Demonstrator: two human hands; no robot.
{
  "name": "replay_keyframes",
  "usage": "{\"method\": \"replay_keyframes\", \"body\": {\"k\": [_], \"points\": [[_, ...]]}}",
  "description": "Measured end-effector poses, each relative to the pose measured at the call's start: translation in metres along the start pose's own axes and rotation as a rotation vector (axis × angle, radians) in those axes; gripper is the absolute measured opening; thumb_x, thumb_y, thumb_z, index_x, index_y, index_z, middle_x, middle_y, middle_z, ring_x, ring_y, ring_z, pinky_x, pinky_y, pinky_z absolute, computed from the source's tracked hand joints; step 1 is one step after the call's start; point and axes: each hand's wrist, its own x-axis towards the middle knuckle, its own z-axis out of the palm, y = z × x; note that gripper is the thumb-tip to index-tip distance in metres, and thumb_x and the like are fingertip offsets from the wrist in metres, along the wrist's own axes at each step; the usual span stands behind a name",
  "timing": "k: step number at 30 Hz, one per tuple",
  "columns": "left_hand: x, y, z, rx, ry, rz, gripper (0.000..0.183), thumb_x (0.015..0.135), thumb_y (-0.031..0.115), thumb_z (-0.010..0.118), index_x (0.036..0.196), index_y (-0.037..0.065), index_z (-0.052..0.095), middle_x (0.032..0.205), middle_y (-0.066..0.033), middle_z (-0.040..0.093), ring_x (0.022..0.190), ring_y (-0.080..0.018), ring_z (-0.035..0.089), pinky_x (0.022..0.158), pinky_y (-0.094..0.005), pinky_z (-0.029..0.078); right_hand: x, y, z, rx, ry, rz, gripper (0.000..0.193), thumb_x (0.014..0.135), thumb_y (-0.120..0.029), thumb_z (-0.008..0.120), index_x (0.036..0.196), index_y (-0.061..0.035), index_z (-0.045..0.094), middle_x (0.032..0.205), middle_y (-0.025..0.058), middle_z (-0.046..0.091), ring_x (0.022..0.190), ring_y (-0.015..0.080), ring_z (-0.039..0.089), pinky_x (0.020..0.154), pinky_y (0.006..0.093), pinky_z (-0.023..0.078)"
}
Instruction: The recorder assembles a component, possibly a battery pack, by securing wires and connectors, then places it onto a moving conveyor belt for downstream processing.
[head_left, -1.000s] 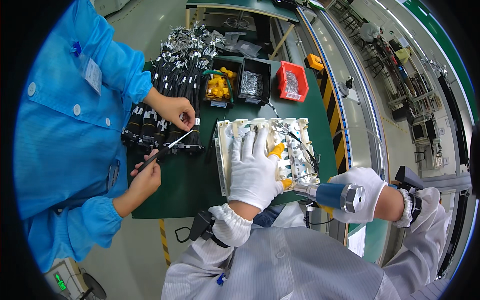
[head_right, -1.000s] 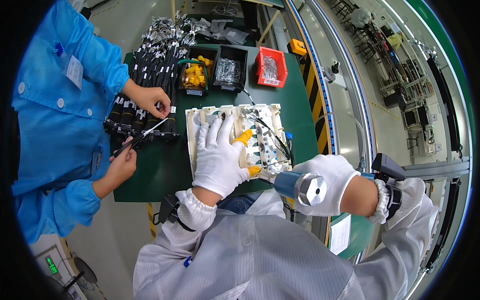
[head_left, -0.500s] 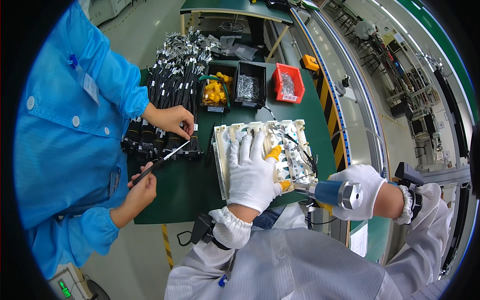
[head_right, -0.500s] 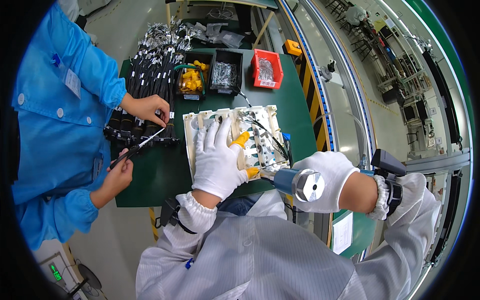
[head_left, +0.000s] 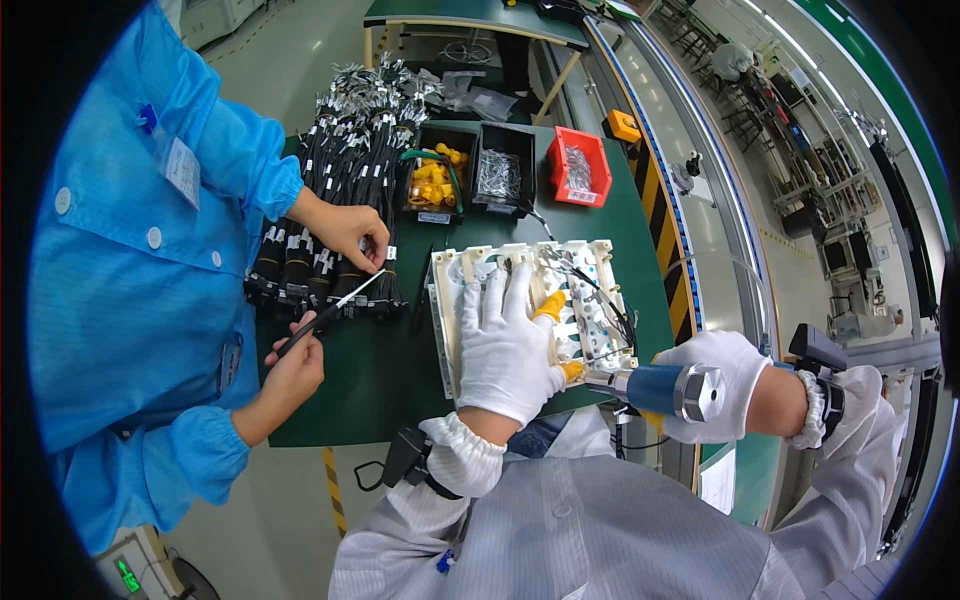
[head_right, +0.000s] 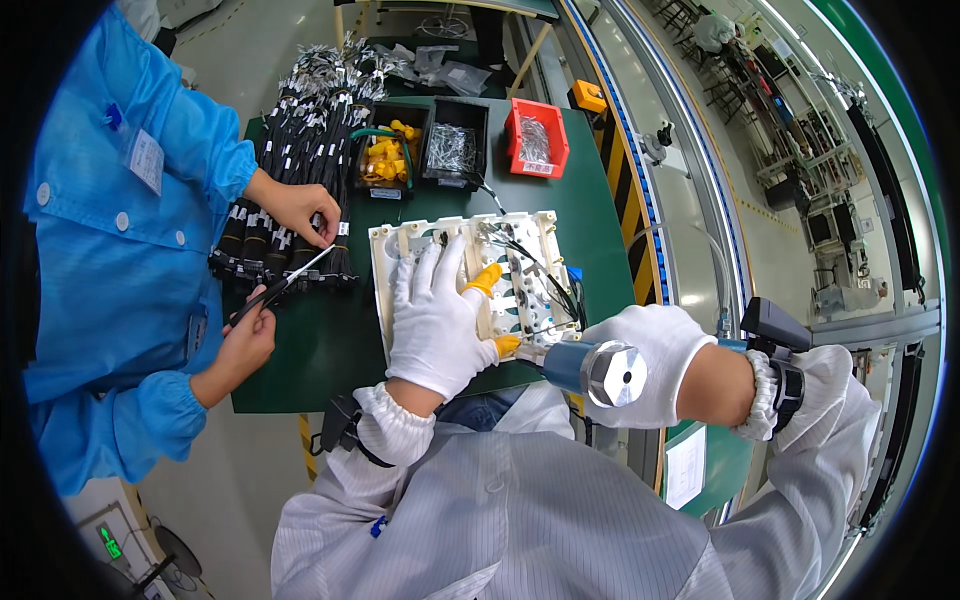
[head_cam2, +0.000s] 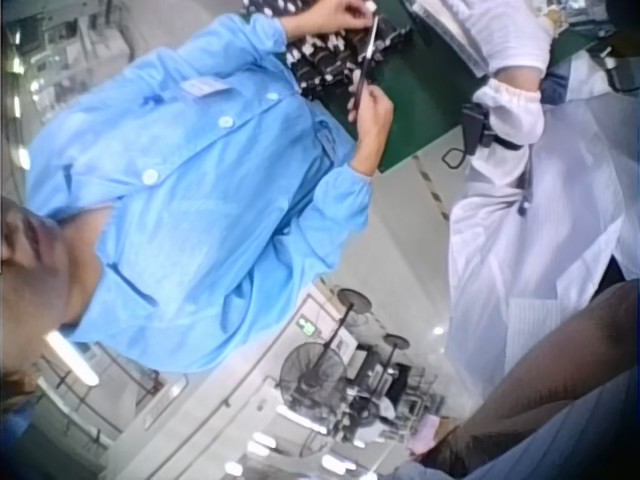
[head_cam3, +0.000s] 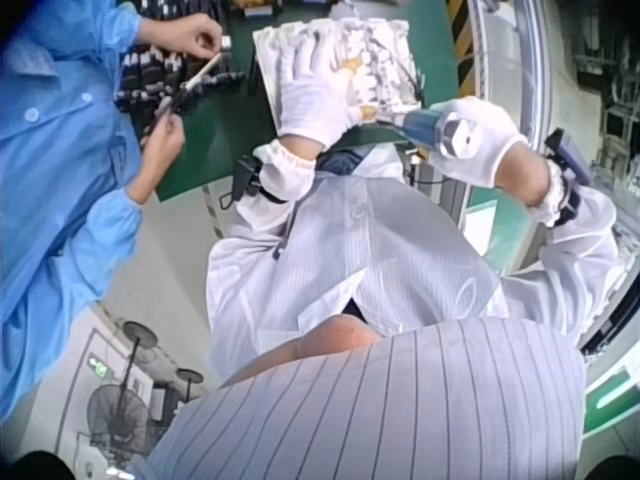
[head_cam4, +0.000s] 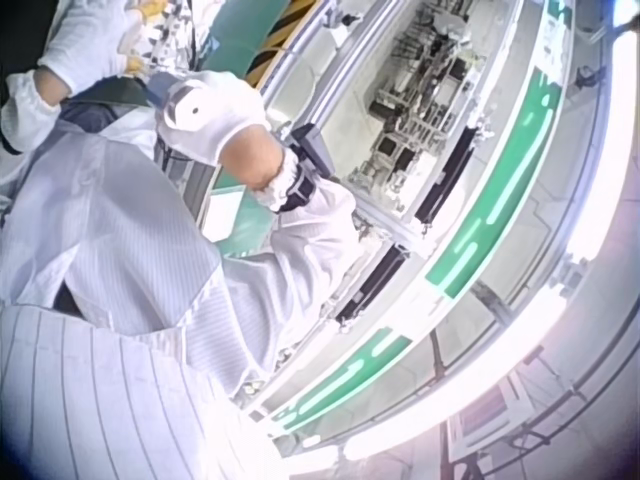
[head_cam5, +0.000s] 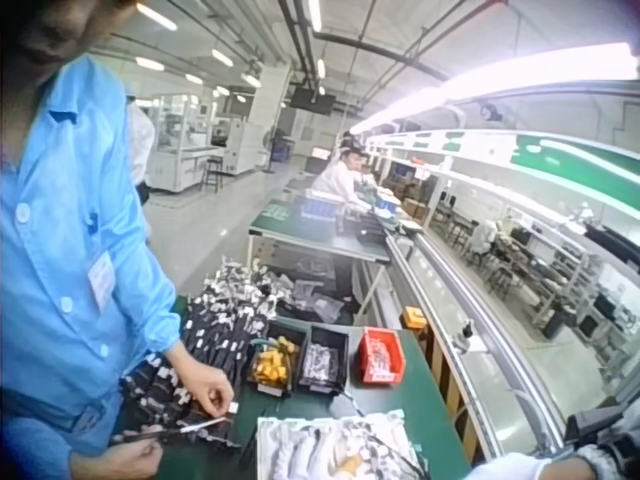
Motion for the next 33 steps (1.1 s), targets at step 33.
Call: {"method": "replay_keyframes", "body": {"k": [33], "points": [[-0.002,0.000,-0.002,-0.018,-0.007,-0.006,0.051,0.068,0.043,0.085,0.108,0.013,0.076,0.158,-0.0158,0.033,0.145,-0.0371,0.030,0.123,-0.0513,0.012,0.002,0.005,0.004,0.114,0.110,-0.109,0.032,0.072,-0.038,0.071,0.088,-0.0109,0.075,0.082,0.0137,0.073,0.073,0.0325,0.071,0.071,0.0381,0.059]]}}
